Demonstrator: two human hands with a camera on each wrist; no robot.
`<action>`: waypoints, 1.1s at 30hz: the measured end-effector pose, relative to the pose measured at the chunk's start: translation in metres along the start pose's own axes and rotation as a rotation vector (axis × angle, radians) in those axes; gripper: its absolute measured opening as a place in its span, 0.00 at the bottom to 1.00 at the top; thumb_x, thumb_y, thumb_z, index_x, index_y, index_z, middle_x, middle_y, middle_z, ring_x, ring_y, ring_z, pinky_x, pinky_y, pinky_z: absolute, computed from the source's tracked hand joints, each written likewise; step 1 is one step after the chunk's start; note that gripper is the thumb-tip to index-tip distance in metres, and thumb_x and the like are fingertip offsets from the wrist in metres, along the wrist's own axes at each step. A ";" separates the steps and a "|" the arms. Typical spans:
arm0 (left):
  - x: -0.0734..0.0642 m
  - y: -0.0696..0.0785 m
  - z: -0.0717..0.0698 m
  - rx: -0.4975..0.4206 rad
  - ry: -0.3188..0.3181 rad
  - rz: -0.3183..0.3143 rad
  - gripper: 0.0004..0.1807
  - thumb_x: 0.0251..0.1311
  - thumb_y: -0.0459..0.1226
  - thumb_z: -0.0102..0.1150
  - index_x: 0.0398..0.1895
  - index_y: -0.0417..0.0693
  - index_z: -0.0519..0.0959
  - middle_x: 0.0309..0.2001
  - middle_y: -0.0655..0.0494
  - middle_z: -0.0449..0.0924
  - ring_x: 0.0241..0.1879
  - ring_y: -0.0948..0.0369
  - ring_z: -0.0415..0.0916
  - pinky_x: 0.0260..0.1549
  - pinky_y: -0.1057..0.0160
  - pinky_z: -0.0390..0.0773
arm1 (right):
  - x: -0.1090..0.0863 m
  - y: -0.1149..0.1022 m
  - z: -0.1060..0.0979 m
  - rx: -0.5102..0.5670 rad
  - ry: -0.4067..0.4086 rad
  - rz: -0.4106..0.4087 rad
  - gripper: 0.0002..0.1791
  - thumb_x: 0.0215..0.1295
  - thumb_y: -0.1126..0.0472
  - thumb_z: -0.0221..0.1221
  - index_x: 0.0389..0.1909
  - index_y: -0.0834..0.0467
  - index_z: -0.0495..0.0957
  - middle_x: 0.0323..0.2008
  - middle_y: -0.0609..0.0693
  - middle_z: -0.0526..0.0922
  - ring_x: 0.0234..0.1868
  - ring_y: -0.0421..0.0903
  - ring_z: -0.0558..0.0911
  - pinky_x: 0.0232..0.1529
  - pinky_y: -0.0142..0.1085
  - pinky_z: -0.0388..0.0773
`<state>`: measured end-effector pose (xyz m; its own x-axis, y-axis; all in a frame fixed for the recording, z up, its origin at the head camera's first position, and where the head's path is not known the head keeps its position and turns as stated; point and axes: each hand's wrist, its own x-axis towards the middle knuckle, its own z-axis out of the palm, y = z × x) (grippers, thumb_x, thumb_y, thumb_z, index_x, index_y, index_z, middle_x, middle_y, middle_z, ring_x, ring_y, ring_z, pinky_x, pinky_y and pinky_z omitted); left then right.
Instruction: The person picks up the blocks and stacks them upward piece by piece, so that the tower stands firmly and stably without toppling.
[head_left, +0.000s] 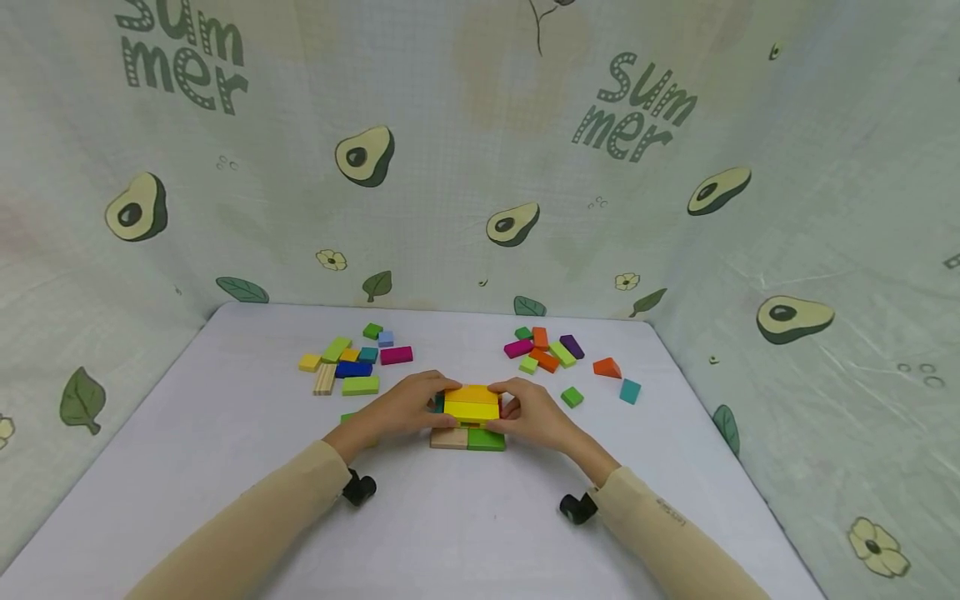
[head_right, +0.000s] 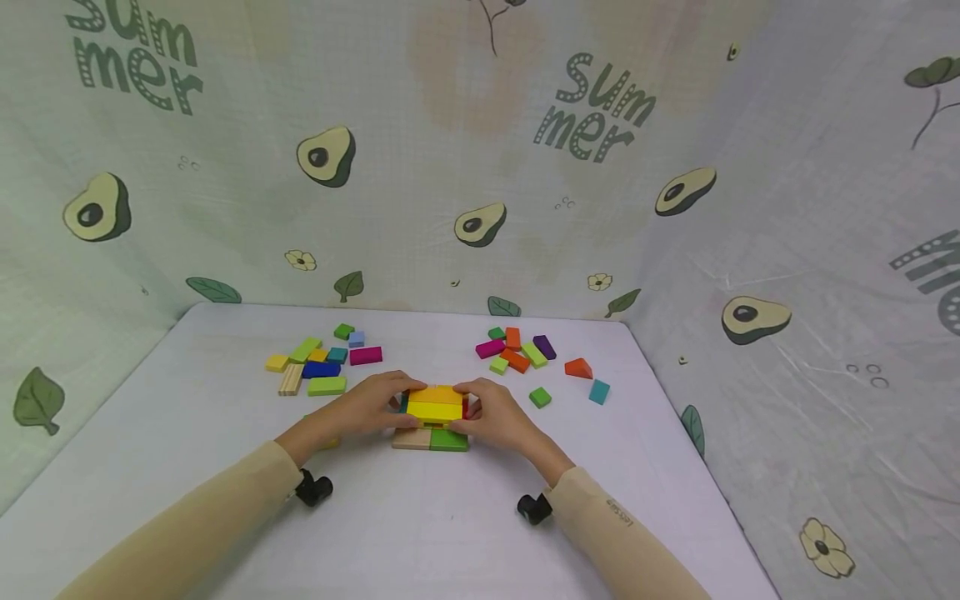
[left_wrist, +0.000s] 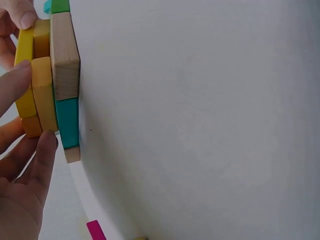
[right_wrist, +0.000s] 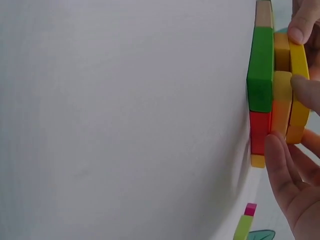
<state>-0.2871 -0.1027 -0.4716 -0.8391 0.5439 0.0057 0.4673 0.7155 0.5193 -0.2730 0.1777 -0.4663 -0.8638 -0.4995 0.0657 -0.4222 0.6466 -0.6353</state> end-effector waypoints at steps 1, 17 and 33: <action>0.000 0.000 0.000 0.002 0.000 0.000 0.36 0.65 0.52 0.74 0.74 0.55 0.76 0.63 0.56 0.80 0.57 0.60 0.76 0.64 0.55 0.81 | -0.001 0.000 -0.002 -0.003 -0.011 -0.001 0.35 0.65 0.52 0.75 0.72 0.52 0.76 0.60 0.47 0.81 0.44 0.44 0.83 0.47 0.30 0.85; -0.002 0.001 -0.002 0.025 -0.007 0.001 0.37 0.65 0.52 0.73 0.75 0.56 0.75 0.69 0.53 0.77 0.66 0.54 0.73 0.71 0.48 0.74 | 0.021 0.061 -0.075 -0.226 0.025 0.112 0.32 0.75 0.60 0.65 0.77 0.60 0.70 0.69 0.64 0.73 0.65 0.64 0.75 0.65 0.59 0.79; -0.004 0.001 0.000 0.007 0.004 0.000 0.37 0.65 0.51 0.74 0.75 0.56 0.75 0.71 0.52 0.76 0.69 0.51 0.71 0.72 0.45 0.73 | 0.039 0.085 -0.061 -0.398 0.053 0.125 0.26 0.73 0.64 0.65 0.71 0.55 0.78 0.61 0.63 0.77 0.60 0.61 0.76 0.65 0.56 0.79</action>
<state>-0.2836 -0.1042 -0.4709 -0.8404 0.5419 0.0093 0.4690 0.7185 0.5136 -0.3593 0.2480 -0.4710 -0.9236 -0.3797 0.0532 -0.3778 0.8777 -0.2950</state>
